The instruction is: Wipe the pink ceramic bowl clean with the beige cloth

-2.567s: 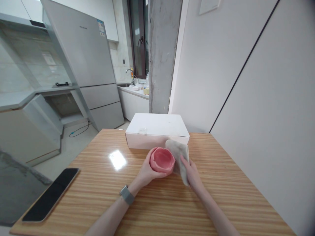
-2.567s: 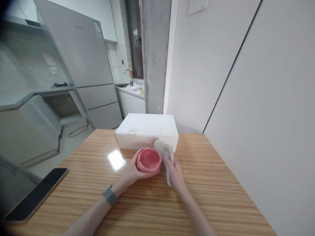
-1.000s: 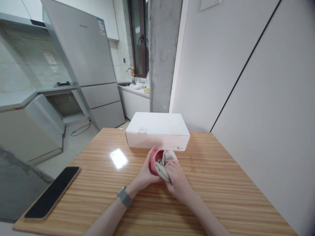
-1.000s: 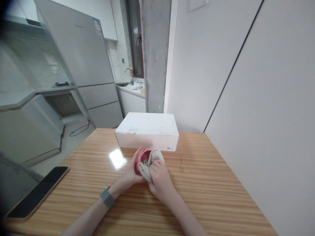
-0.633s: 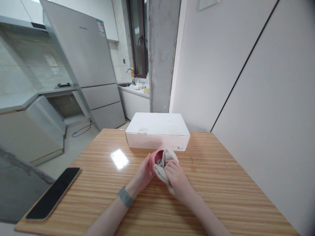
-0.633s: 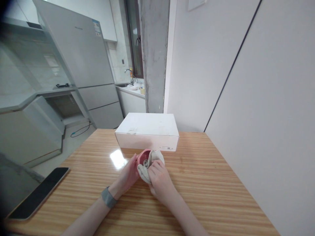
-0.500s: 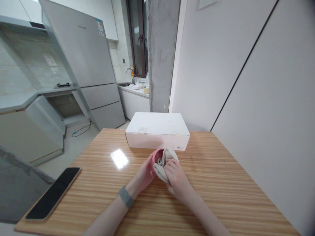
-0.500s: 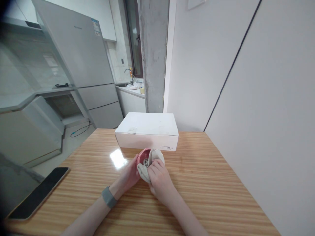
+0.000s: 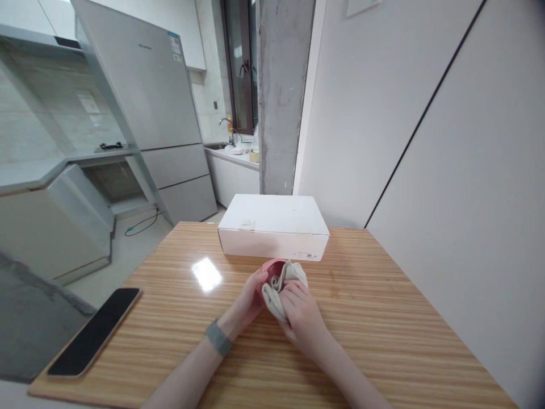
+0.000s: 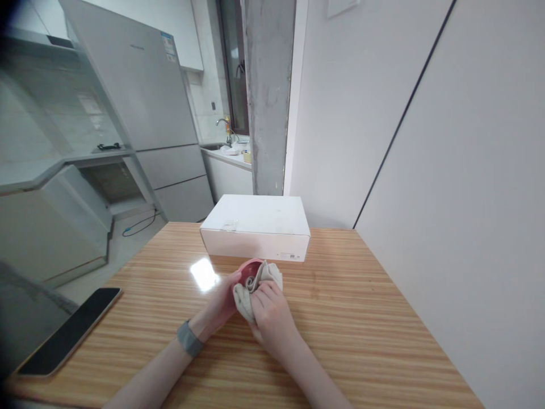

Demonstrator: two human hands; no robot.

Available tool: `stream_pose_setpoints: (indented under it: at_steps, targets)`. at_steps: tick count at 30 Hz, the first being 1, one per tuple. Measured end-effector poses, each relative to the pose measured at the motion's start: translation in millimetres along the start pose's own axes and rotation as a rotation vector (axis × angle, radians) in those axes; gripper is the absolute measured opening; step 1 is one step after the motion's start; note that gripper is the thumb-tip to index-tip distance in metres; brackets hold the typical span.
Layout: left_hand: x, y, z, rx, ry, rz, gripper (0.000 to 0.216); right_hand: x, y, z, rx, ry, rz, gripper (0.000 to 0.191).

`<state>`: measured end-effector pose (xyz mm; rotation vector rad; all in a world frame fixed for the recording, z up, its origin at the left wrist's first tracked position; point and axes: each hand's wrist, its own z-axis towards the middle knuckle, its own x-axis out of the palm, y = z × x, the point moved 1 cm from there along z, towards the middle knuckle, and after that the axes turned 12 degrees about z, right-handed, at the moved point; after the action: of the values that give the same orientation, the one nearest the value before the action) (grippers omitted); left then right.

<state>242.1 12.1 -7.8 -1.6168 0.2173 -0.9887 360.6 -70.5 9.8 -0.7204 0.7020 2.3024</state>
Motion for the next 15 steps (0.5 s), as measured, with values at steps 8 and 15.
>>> stream_pose_setpoints:
  at_steps: [8, 15]
  targets:
    - [-4, -4, 3, -0.062, -0.022, 0.011, 0.043, -5, 12, 2, -0.025, 0.032, 0.070, 0.021]
    - [-9, -3, 5, -0.135, 0.007, -0.027, 0.042, -6, 10, -2, -0.009, 0.047, 0.081, 0.022]
